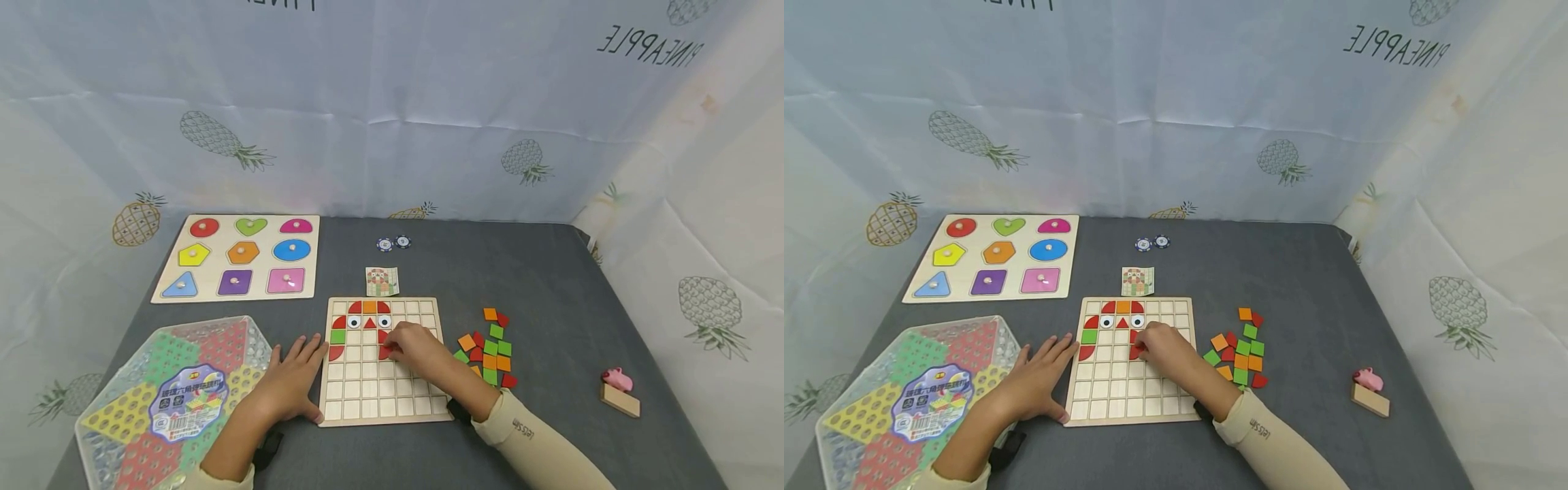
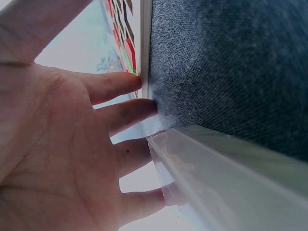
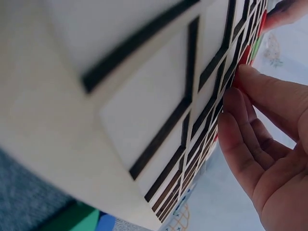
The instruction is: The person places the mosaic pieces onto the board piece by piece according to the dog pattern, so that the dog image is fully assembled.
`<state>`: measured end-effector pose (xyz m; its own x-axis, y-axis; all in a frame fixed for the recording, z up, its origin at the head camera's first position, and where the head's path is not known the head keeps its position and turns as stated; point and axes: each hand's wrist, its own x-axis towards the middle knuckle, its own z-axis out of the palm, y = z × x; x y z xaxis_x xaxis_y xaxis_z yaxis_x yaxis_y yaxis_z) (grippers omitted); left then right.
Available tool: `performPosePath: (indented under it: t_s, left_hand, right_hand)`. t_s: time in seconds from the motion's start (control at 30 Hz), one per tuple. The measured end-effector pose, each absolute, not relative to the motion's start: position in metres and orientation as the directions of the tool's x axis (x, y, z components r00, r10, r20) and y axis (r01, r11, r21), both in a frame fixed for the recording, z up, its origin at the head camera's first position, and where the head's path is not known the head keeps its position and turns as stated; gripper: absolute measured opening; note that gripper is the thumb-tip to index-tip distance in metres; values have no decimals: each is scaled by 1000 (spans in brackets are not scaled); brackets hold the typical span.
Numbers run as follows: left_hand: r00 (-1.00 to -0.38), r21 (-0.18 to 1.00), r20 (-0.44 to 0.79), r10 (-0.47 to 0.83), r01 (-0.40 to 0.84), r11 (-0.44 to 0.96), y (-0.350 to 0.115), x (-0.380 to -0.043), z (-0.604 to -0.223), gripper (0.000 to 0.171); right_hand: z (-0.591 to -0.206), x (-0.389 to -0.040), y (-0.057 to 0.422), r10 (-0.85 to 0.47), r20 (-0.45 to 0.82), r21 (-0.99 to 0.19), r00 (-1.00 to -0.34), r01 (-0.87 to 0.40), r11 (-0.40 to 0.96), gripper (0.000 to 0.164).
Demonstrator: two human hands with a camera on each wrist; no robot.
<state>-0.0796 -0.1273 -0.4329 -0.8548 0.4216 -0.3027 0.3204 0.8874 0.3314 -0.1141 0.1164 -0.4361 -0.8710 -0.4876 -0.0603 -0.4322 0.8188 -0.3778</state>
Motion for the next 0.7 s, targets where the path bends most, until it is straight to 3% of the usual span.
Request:
performPosePath:
  t_s: [0.17, 0.37, 0.57, 0.7]
  left_hand:
    - [-855, 329, -304, 419, 319, 889, -128, -80, -434, 117]
    - [-855, 326, -306, 418, 319, 890, -128, -81, -436, 117]
    - [-854, 332, -307, 420, 318, 888, -129, -80, -438, 117]
    - [-854, 335, -299, 426, 324, 885, -129, -81, -437, 117]
  right_hand:
    - [-437, -115, 114, -492, -63, -344, -868, -444, 827, 14]
    - [-433, -117, 122, -492, -25, -383, -870, -447, 808, 12]
    - [-425, -124, 161, -373, 53, -352, -926, -367, 861, 12]
    - [-421, -124, 195, -284, 12, -350, -959, -270, 897, 14]
